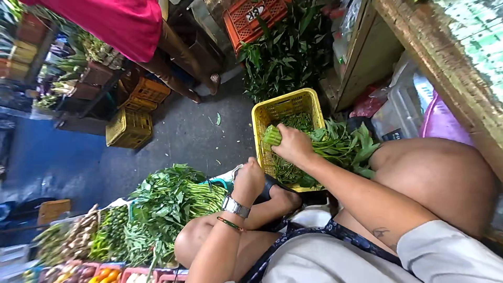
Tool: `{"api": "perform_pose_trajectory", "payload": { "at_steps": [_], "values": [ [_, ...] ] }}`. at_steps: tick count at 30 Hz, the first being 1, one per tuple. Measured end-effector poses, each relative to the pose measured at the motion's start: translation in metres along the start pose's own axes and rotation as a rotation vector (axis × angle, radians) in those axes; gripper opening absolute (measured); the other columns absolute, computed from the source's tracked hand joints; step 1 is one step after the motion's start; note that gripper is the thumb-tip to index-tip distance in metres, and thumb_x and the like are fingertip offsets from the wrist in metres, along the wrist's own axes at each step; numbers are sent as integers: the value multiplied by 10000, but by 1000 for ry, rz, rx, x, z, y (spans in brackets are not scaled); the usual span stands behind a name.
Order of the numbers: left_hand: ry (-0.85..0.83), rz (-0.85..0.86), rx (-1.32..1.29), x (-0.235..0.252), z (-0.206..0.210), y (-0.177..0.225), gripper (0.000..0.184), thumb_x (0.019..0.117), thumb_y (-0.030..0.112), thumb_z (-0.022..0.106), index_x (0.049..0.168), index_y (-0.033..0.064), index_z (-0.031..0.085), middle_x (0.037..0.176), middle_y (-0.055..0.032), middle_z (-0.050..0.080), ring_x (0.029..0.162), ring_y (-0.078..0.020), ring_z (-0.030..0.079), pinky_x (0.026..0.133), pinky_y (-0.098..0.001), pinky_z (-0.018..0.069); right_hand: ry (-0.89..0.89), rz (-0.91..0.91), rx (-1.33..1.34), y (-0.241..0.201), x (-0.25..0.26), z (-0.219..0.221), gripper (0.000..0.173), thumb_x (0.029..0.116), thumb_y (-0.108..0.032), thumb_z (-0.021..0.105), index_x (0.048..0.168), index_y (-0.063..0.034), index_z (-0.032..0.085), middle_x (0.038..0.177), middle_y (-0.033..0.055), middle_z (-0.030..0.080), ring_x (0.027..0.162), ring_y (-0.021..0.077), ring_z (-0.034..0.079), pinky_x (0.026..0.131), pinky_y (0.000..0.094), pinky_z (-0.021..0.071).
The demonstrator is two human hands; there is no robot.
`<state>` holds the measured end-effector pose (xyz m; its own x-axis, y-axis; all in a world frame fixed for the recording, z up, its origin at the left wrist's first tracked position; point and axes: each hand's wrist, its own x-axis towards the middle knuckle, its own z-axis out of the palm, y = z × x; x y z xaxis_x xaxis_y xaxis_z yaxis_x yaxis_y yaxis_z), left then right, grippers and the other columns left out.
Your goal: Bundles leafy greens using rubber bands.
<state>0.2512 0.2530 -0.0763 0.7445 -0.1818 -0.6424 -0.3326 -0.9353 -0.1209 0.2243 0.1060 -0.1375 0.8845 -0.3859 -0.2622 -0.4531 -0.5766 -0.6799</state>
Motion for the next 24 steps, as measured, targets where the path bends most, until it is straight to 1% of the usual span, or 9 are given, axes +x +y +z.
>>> {"api": "perform_pose_trajectory", "payload": {
  "at_steps": [3,5,8,13,14,16,19,21,24],
  "values": [
    [-40,26,-89,5,14,-13,343,1050,208,452,1320,11,529,1194,-208,659,1137,-351,663,951,-543,542,81,6,42,-1,4,-14,507,828,-335,781,1266,-128,631,1065,157,711,953,374,705,716,595,553],
    [34,36,-161,1,6,-13,347,1091,243,395,1308,19,546,1161,-200,669,1120,-344,666,958,-535,533,88,1,56,-3,3,-16,508,828,-336,789,1264,-130,630,1058,152,711,959,369,703,716,592,552],
    [305,90,-263,-6,-13,-17,400,1113,340,377,1290,44,580,1028,-204,697,992,-381,695,871,-583,544,29,-3,113,-7,4,-19,519,829,-340,791,1280,-141,627,1037,152,721,956,373,706,741,611,548],
    [686,421,-188,-1,-22,-36,359,1105,300,422,1258,55,635,1062,-159,697,900,-333,711,753,-554,578,-130,-7,359,-4,5,-28,624,829,-300,830,1383,-141,590,1089,173,715,986,358,699,821,631,552],
    [725,473,-146,1,-22,-38,342,1101,283,434,1244,51,640,1064,-159,699,895,-330,715,740,-539,584,-153,-9,421,-4,3,-29,639,820,-281,840,1393,-145,593,1111,159,715,999,330,697,845,614,554],
    [788,588,-76,4,-22,-42,308,1086,239,457,1216,36,649,1029,-156,694,864,-321,714,704,-509,589,-194,-59,556,-4,-2,-28,549,794,-202,845,1299,-137,641,1082,112,722,968,252,703,843,543,574],
    [859,743,-7,5,-24,-46,249,1054,187,497,1155,26,658,966,-145,688,810,-311,708,643,-475,581,-303,-194,761,-2,-12,-30,415,764,-79,802,1161,-73,683,975,84,732,826,180,710,756,403,613],
    [895,800,26,2,-27,-48,226,1035,153,508,1135,19,661,930,-145,680,782,-312,700,623,-462,576,-397,-255,838,-1,-16,-32,361,745,-82,768,1096,-58,688,924,79,723,782,169,704,737,361,614],
    [919,846,58,-4,-29,-51,202,1021,127,520,1113,17,662,893,-139,663,752,-305,689,603,-442,569,-494,-295,904,2,-23,-35,344,751,-101,751,1086,-53,688,910,77,720,768,159,696,730,332,609]
  ]
}}
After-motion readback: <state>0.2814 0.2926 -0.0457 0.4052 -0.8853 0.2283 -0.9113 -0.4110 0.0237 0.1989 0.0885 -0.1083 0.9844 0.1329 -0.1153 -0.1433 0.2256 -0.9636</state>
